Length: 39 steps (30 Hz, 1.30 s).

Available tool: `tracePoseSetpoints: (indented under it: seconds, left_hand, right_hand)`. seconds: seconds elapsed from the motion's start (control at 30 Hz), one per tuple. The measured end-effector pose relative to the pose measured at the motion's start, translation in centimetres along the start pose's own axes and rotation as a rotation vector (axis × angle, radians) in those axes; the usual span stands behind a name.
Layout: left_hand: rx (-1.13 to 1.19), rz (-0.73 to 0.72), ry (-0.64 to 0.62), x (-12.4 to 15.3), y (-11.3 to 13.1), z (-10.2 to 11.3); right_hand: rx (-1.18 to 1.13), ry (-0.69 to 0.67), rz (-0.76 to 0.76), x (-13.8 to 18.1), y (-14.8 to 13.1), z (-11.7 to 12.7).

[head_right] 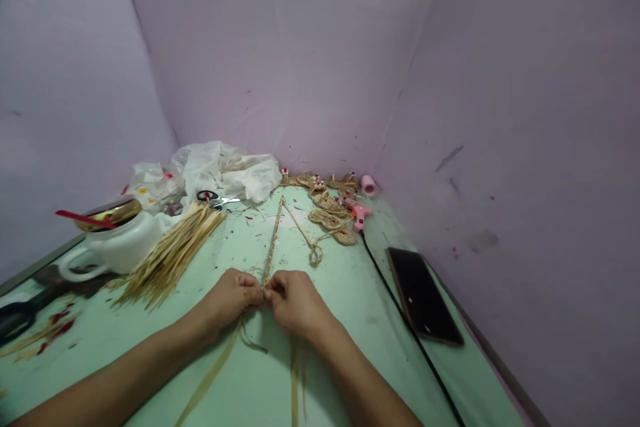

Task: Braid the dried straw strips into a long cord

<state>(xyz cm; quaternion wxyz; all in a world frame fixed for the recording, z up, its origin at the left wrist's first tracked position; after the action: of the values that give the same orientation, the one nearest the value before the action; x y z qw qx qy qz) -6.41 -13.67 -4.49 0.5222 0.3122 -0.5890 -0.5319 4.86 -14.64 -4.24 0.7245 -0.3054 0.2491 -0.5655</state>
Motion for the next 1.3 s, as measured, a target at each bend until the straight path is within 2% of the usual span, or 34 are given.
tracePoseSetpoints:
  seconds: [0.13, 0.23, 0.33, 0.4, 0.5, 0.6, 0.73, 0.77, 0.87, 0.9, 1.03, 1.1, 1.2, 1.3]
  left_hand:
    - [-0.033, -0.005, 0.005, 0.0, -0.3, -0.3]
    - [0.021, 0.027, 0.0, 0.2, -0.1, -0.5]
    - [0.084, 0.114, 0.022, 0.6, 0.0, -0.5]
    - [0.114, 0.141, 0.022, 0.8, 0.1, -0.3]
    - [0.15, 0.108, -0.029, 1.0, 0.4, -0.3]
    - [0.178, 0.089, -0.046, 1.0, 0.6, -0.1]
    - [0.213, 0.119, -0.076, 1.0, 0.6, -0.2]
    - [0.212, 0.13, -0.088, 1.0, 0.5, -0.2]
    - [0.184, 0.135, -0.108, 0.9, 0.6, -0.1]
    - [0.18, 0.129, -0.114, 0.9, 0.7, -0.1]
    - [0.182, 0.115, -0.131, 1.0, 0.9, 0.0]
    - [0.164, 0.107, -0.134, 0.9, 0.8, 0.0]
    - [0.072, 0.052, -0.147, 0.8, 0.7, 0.2]
    - [-0.107, 0.003, -0.171, 0.7, 0.7, 0.5]
  right_hand:
    - [0.133, 0.076, -0.146, 0.5, 0.2, 0.8]
    - [0.065, 0.009, -0.251, 0.8, 0.3, 0.7]
    - [-0.03, -0.051, -0.284, 1.1, 0.2, 0.1]
    - [-0.031, -0.029, -0.247, 1.2, -0.2, 0.0]
    - [0.024, 0.012, -0.105, 1.6, -1.3, 0.1]
    - [0.06, -0.023, -0.007, 2.2, -2.2, 0.4]
    - [-0.149, -0.193, -0.026, 2.2, -2.2, 0.6]
    - [-0.223, -0.177, -0.064, 2.0, -1.9, 0.9]
    - [-0.444, 0.004, -0.239, 1.3, -0.7, 2.2]
    - [-0.524, 0.021, -0.291, 1.2, -0.4, 2.1]
    - [-0.739, -0.218, -0.387, 1.2, -0.6, -0.3]
    - [-0.673, -0.234, -0.379, 1.2, -0.7, -0.9]
    - [-0.518, -0.122, -0.333, 0.9, -0.4, -0.9]
    - [-0.489, -0.058, -0.355, 0.8, 0.1, -0.7]
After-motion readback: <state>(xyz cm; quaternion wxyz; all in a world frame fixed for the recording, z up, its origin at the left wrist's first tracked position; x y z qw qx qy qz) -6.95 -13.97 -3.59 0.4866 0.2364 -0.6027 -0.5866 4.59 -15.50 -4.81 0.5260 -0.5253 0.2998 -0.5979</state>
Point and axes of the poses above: each hand's wrist, its own x-axis away from the middle knuckle, its own z-axis out of the back of the hand, y = z × x, the point moved 5 cm from there along -x, towards the middle knuckle, and after that the axes turned 9 degrees about x, right-handed, at the moved point
